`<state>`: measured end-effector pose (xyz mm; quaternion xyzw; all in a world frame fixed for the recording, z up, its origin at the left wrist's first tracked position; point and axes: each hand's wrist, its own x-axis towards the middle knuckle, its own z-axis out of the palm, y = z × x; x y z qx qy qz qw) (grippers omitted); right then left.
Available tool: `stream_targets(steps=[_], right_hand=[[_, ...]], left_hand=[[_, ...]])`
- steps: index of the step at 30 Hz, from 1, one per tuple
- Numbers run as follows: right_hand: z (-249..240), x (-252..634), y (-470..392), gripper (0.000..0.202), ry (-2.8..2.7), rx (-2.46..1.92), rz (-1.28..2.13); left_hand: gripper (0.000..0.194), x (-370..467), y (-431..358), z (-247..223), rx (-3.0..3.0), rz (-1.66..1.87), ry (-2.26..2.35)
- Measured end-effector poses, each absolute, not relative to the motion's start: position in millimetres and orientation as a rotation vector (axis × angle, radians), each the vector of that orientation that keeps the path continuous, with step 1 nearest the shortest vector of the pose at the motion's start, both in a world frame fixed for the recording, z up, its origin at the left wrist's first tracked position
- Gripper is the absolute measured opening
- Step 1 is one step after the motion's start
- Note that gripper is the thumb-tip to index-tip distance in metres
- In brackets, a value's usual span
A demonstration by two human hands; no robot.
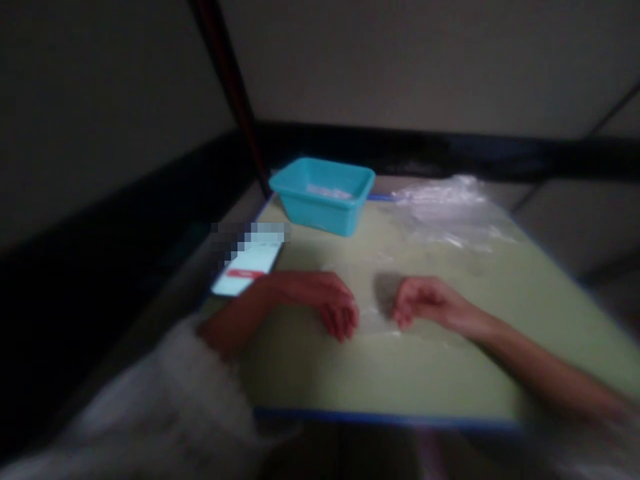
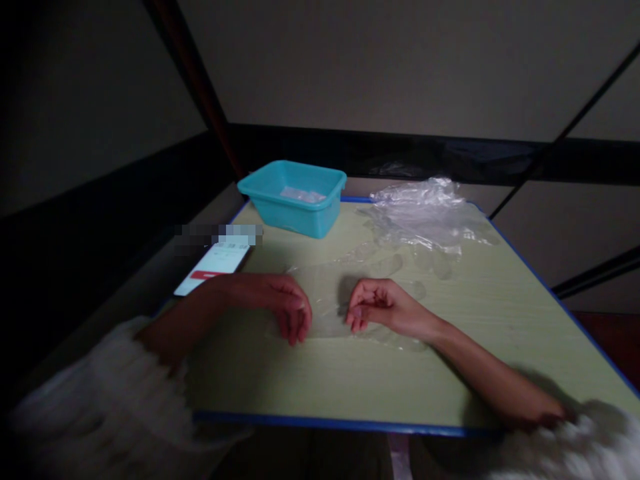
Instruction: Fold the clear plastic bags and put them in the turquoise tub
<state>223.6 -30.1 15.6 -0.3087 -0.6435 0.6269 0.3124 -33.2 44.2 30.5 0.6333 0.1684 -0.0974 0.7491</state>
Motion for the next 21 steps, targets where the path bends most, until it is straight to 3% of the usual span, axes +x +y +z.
stream_targets(steps=[10, 21], right_hand=[[20.2, 213.5, -43.4, 0.008, -1.805, -0.785, 1.733], [18.7, 213.2, -44.0, 0.011, -1.917, -0.845, 1.725]], left_hand=[[0.043, -26.4, 41.9, 25.7, 1.377, -0.181, 0.324], [0.041, -28.0, 40.9, 28.5, 1.374, -0.224, 0.360]])
